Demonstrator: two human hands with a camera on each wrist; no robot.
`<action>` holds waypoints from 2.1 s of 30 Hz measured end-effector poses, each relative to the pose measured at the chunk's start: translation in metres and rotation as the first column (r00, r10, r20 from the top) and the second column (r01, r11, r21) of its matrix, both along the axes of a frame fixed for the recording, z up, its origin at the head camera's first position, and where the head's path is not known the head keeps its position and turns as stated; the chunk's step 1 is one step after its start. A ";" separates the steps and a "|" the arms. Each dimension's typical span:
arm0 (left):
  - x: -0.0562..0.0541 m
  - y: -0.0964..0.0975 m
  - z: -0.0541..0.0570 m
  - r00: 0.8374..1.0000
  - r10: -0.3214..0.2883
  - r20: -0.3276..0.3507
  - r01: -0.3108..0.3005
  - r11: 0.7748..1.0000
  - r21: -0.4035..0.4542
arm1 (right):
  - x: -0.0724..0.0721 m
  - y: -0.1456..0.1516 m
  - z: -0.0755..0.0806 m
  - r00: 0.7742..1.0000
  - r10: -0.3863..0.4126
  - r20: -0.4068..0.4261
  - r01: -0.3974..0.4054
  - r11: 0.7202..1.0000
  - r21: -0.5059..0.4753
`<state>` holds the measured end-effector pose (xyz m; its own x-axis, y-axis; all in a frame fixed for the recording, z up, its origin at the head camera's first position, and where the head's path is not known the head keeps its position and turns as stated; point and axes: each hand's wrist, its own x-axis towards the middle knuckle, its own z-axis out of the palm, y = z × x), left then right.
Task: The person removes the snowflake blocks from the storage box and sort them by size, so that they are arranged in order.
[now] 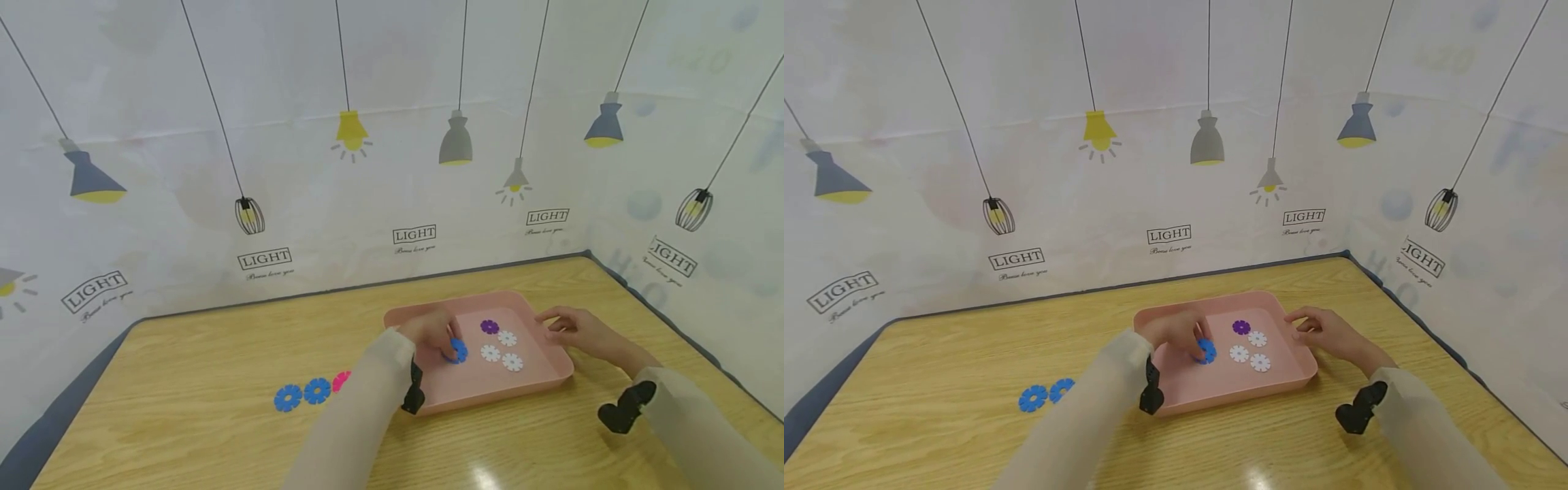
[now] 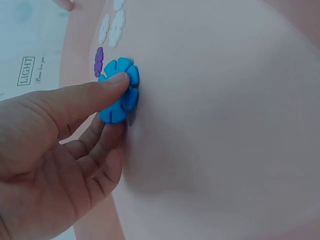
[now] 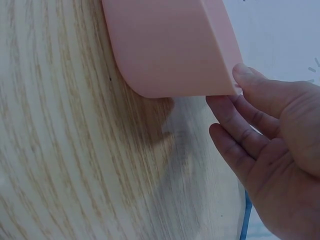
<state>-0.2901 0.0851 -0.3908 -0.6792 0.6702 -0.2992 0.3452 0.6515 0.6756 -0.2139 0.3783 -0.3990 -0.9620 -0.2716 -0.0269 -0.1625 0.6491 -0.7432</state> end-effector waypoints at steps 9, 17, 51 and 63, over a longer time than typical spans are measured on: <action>0.002 -0.008 0.008 1.000 -0.001 -0.001 0.001 0.998 0.064 | 0.000 -0.001 0.000 1.000 0.004 -0.005 -0.004 1.000 -0.009; 0.008 -0.035 0.027 0.990 0.010 -0.137 0.003 0.995 0.096 | 0.000 -0.001 0.000 1.000 0.011 -0.006 -0.011 1.000 -0.007; 0.071 -0.310 0.014 0.961 0.272 -0.048 -0.245 0.920 0.305 | 0.002 -0.001 -0.002 1.000 0.004 -0.017 -0.004 1.000 0.001; 0.065 -0.327 -0.016 0.961 0.275 -0.035 -0.262 0.944 0.201 | 0.000 -0.002 -0.003 1.000 -0.013 -0.013 0.013 1.000 0.014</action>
<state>-0.2249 -0.2422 -0.4071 -0.8549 0.5011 -0.1347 0.2203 0.5856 0.7801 -0.2136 0.3761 -0.4018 -0.9659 -0.2584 -0.0179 -0.1635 0.6619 -0.7315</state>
